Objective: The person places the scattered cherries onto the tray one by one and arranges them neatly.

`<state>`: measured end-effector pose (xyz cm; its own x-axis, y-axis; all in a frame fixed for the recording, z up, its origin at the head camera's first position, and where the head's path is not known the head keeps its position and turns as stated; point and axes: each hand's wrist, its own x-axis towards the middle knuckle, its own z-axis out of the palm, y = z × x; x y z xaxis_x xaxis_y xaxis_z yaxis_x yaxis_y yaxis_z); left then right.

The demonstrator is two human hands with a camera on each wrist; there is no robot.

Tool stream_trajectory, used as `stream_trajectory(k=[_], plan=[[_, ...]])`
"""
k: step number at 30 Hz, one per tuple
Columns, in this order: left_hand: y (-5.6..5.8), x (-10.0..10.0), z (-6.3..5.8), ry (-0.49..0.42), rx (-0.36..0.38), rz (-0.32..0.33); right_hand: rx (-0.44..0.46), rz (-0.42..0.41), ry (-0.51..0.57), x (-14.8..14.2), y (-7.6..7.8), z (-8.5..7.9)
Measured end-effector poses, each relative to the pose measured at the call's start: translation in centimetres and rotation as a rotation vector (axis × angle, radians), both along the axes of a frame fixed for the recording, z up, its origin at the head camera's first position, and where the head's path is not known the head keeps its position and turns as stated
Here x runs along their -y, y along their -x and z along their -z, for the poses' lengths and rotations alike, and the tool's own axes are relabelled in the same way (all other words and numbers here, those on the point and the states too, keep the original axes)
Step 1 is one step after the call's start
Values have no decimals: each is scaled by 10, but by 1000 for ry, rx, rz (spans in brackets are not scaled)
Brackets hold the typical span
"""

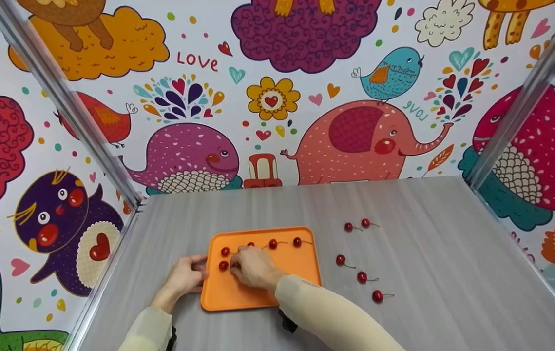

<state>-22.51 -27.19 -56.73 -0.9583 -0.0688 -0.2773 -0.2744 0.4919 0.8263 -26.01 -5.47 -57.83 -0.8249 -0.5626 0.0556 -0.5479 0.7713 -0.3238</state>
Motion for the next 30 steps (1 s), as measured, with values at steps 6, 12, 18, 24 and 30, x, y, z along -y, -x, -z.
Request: stream_trajectory(k=[6,12,18,24,30], plan=[[0,0,-1,2,-1,-1,16,9,15,-4,-1,-1],[0,-1,0,9,5,4,4,-2,15,-9,-1,-1],[0,-1,0,14,9,4,-59,-33,-4,-15,-2,-1],[1,0,1,19,11,9,-24,-50,6,-24,-5,-8],[1,2,1,24,8,14,-21,-83,27,-39,-7,-19]])
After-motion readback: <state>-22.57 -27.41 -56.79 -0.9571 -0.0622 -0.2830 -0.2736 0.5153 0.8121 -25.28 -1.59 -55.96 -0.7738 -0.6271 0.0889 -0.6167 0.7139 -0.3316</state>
